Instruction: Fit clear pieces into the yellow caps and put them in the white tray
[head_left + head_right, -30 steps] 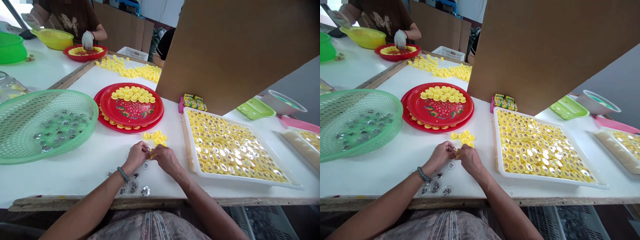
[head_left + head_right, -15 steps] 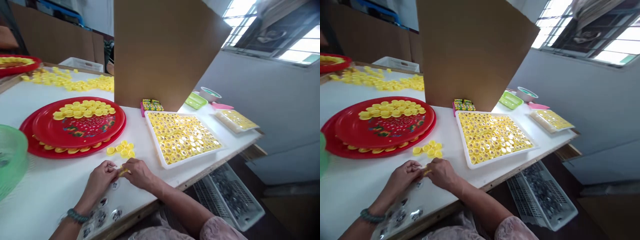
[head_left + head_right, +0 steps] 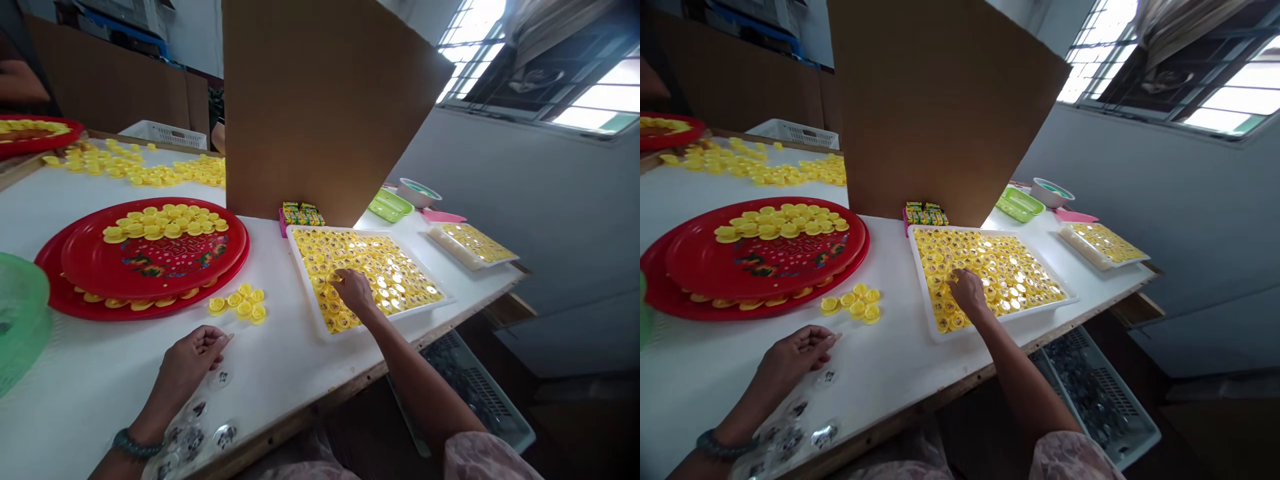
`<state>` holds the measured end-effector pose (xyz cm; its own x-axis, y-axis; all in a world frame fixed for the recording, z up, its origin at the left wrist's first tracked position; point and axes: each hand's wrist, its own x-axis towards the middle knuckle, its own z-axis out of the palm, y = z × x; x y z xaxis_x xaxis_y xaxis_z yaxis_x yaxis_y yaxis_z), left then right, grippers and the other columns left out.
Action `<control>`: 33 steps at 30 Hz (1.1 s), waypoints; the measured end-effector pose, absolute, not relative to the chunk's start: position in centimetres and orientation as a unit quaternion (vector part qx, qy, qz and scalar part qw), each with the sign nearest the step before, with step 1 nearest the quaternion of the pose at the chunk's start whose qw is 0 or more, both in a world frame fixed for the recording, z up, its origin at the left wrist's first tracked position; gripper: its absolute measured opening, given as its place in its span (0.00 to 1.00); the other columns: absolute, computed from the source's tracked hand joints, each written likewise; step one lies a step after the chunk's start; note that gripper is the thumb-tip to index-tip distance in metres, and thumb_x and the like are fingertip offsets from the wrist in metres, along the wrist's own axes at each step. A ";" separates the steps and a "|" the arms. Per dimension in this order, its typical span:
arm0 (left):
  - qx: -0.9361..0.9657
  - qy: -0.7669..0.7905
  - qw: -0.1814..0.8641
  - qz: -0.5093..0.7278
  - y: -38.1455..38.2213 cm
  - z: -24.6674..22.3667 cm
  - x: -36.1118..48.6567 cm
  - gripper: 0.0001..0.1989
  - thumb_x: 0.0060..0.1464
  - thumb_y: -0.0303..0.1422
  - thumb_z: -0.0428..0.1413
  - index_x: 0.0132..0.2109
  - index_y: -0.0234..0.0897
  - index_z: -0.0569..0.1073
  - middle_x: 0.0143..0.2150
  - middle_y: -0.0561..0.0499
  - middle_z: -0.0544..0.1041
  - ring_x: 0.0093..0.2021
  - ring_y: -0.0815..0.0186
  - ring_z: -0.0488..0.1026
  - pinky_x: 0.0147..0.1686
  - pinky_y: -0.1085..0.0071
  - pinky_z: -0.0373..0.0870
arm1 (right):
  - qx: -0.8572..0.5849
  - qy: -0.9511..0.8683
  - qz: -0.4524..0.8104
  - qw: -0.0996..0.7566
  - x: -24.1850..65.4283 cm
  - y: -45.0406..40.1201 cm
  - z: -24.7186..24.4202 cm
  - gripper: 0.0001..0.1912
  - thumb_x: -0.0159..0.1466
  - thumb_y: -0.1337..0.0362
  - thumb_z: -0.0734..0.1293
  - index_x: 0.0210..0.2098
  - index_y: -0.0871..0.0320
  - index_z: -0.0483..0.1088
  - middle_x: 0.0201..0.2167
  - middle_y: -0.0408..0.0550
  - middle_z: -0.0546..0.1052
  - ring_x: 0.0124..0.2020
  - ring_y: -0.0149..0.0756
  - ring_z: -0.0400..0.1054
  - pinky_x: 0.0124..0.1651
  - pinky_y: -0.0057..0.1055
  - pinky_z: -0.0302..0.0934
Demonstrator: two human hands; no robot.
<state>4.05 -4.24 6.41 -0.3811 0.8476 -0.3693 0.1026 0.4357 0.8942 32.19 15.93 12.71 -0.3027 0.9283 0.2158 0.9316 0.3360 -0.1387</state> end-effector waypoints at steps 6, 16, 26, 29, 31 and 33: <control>0.351 0.719 0.402 0.445 -4.5 6.9 4.2 0.14 0.45 0.43 0.56 0.33 0.37 0.70 0.25 0.53 0.73 0.24 0.66 0.73 0.25 0.71 0.71 | -0.494 -0.829 -0.036 0.258 29.8 11.5 12.4 0.15 0.62 0.64 0.61 0.45 0.61 0.71 0.44 0.57 0.72 0.46 0.45 0.65 0.48 0.38 0.59; 0.352 0.722 0.380 0.459 -4.6 6.0 3.7 0.10 0.46 0.38 0.55 0.33 0.36 0.71 0.23 0.53 0.73 0.24 0.66 0.74 0.25 0.73 0.71 | -0.088 -0.980 0.166 0.065 19.8 -0.6 7.9 0.10 0.63 0.72 0.59 0.43 0.61 0.68 0.43 0.54 0.72 0.45 0.38 0.64 0.48 0.33 0.61; 0.361 0.617 0.502 0.487 -4.8 7.5 4.4 0.13 0.46 0.39 0.57 0.34 0.34 0.76 0.30 0.49 0.77 0.29 0.67 0.73 0.32 0.72 0.70 | -0.338 -0.832 0.407 0.167 20.9 1.6 6.9 0.09 0.63 0.67 0.60 0.31 0.59 0.71 0.26 0.43 0.74 0.29 0.30 0.67 0.33 0.24 0.60; 0.346 0.599 0.523 0.499 -4.8 7.6 4.8 0.11 0.43 0.36 0.60 0.34 0.33 0.76 0.29 0.50 0.77 0.29 0.68 0.72 0.32 0.72 0.70 | -0.375 -0.781 0.468 0.175 20.9 2.0 7.2 0.08 0.62 0.63 0.61 0.30 0.59 0.70 0.23 0.41 0.72 0.26 0.29 0.65 0.29 0.23 0.60; 0.342 0.591 0.529 0.504 -4.7 7.5 5.0 0.11 0.42 0.36 0.61 0.33 0.33 0.75 0.27 0.51 0.76 0.28 0.69 0.72 0.31 0.72 0.70 | -0.381 -0.773 0.470 0.188 20.9 2.3 7.4 0.08 0.61 0.63 0.62 0.33 0.59 0.70 0.24 0.42 0.72 0.26 0.30 0.66 0.29 0.23 0.61; 0.333 0.585 0.540 0.505 -4.6 7.5 5.2 0.12 0.42 0.37 0.61 0.33 0.33 0.74 0.27 0.52 0.76 0.27 0.69 0.72 0.32 0.71 0.71 | -0.365 -0.797 0.437 0.200 20.9 2.6 7.8 0.07 0.61 0.65 0.62 0.36 0.59 0.71 0.27 0.44 0.74 0.28 0.31 0.67 0.32 0.25 0.62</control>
<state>5.23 -4.59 7.50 -0.1950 0.9349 -0.2967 -0.1558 0.2691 0.9504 20.91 2.63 7.81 -0.6536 0.7569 0.0001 0.4065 0.3511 -0.8435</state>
